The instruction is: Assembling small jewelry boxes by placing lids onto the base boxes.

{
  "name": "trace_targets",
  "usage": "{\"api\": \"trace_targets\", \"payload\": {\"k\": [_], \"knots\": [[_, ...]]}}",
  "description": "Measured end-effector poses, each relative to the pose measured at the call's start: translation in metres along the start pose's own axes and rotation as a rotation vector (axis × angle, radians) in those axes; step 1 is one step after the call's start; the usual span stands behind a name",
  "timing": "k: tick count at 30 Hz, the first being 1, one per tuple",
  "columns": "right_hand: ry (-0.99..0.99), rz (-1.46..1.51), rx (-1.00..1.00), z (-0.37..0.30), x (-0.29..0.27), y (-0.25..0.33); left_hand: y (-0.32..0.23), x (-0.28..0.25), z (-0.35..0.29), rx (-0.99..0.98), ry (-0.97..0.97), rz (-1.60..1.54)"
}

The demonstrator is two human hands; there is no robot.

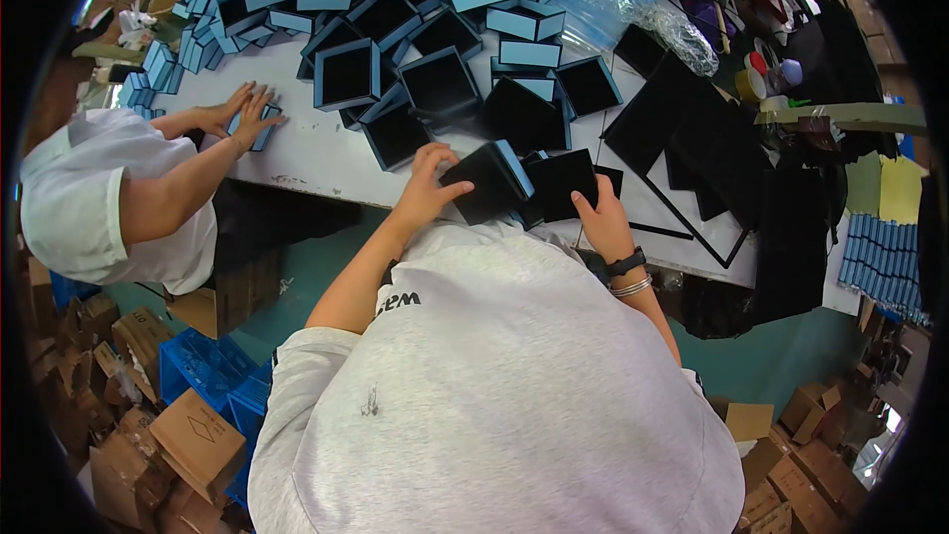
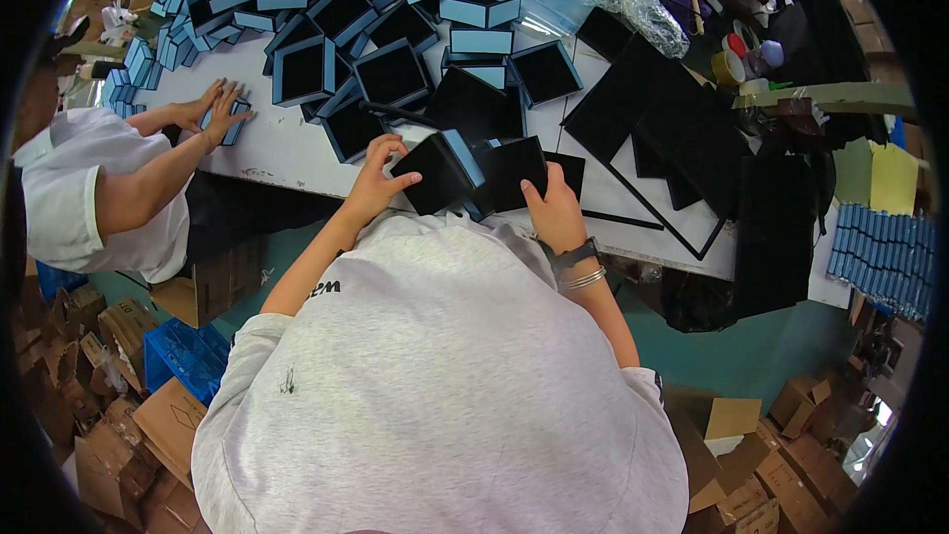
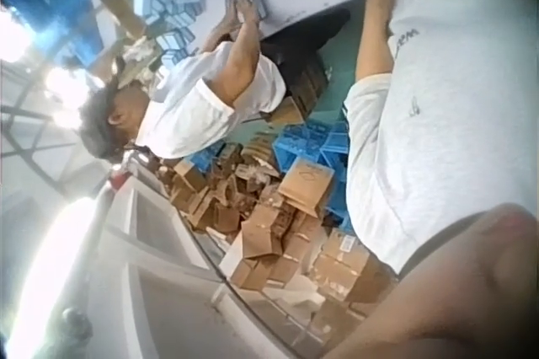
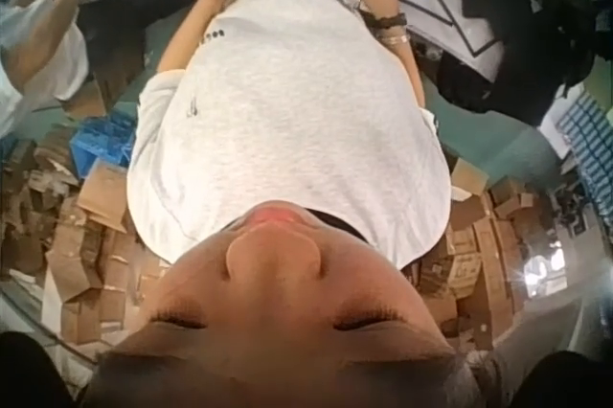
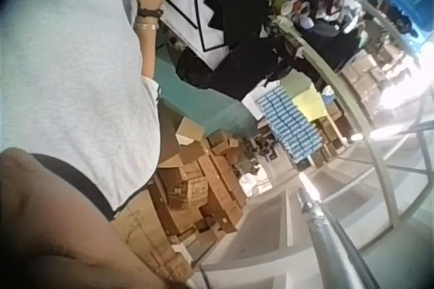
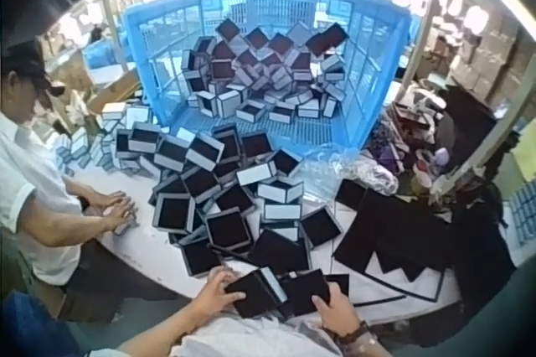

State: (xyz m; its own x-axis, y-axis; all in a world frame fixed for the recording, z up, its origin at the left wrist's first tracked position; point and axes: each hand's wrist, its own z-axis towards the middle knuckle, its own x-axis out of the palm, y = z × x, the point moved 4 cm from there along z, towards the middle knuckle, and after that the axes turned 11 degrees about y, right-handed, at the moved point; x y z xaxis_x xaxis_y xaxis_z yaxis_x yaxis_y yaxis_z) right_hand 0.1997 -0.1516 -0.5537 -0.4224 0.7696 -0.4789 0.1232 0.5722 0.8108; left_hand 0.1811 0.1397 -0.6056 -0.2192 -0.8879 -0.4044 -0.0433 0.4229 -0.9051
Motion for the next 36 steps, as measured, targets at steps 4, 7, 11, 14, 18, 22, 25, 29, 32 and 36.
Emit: {"api": "trace_targets", "payload": {"k": [4,7,11,14,18,22,25,29,32,36], "knots": [[0.055,-0.144,0.157,-0.009,-0.002,0.005,-0.005,0.022,0.018,0.013,0.157,-0.328],[0.113,-0.308,0.209,-0.009,0.001,0.001,-0.003,0.030,0.022,-0.051,0.195,-0.468],[0.044,-0.499,-0.093,-0.012,0.014,-0.007,-0.036,0.019,0.016,-0.045,0.191,-0.382],[0.100,-0.524,-0.183,-0.006,0.029,0.000,-0.045,-0.008,0.007,-0.090,0.110,-0.419],[0.087,-0.568,-0.163,0.010,0.049,-0.025,-0.016,-0.035,-0.005,-0.206,0.070,-0.407],[0.095,-0.643,-0.046,0.020,0.052,-0.032,0.020,-0.018,-0.013,-0.260,-0.013,-0.195],[0.127,-0.570,-0.024,0.024,0.047,-0.020,0.028,0.000,-0.024,-0.301,-0.182,-0.064],[0.107,-0.492,-0.084,0.032,0.044,-0.031,0.029,-0.006,-0.025,-0.315,-0.226,-0.164],[0.053,-0.346,-0.074,0.037,0.038,-0.034,0.025,-0.008,-0.022,-0.273,-0.010,-0.185],[0.076,-0.290,0.050,0.046,0.036,-0.037,-0.035,-0.003,-0.026,0.058,-0.051,0.453]]}}
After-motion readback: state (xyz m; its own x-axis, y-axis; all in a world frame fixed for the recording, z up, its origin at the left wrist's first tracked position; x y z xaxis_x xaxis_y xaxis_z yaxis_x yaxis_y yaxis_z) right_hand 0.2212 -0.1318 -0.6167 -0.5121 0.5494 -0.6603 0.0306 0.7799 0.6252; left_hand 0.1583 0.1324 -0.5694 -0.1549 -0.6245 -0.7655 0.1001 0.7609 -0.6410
